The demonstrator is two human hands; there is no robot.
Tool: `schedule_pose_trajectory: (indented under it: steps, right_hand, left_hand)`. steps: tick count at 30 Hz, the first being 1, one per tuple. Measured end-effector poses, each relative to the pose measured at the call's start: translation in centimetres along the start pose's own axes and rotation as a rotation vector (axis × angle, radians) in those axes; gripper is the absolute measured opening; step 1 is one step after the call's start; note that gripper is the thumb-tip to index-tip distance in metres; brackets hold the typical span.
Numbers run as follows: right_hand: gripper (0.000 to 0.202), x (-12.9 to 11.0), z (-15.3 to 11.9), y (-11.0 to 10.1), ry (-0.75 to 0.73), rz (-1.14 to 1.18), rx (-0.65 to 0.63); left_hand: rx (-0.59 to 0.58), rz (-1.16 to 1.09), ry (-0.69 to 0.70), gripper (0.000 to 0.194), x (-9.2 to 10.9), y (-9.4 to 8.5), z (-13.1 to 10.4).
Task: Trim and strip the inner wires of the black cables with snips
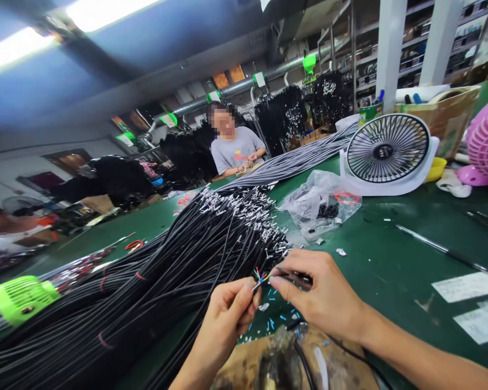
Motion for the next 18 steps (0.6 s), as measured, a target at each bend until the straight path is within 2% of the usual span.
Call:
schedule_pose_trajectory:
  steps: [6,9,12,15,18]
  right_hand:
    - [0.013,0.2,-0.1,0.1,0.025,-0.007,0.048]
    - [0.011,0.5,-0.4,-0.2,0.038,-0.030,0.122]
    - [0.014,0.0,-1.1,-0.3,-0.080,-0.039,0.210]
    - [0.019,-0.7,-1.6,0.1,-0.208,-0.036,0.202]
    - [0.016,-0.2,-1.3,0.0,-0.132,-0.048,0.205]
  left_hand:
    - [0.032,0.096,0.072,0.045,0.6,0.1,0.0]
    - [0.047,0.081,0.059,0.044,0.2,0.2,0.0]
    - [0.070,-0.007,0.001,0.044,-0.3,0.2,0.1]
    - [0.083,-0.069,-0.035,0.044,-0.4,0.2,0.0]
    - [0.078,-0.078,-0.033,0.044,-0.2,0.3,-0.1]
Point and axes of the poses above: each hand's wrist, its own z-axis towards the middle knuckle, its own y-axis out of the palm, x = y × z, the point moved 9 cm from there along z, towards the middle knuckle, and after that the axes turned 1 degree about x, right-handed, at the moved point
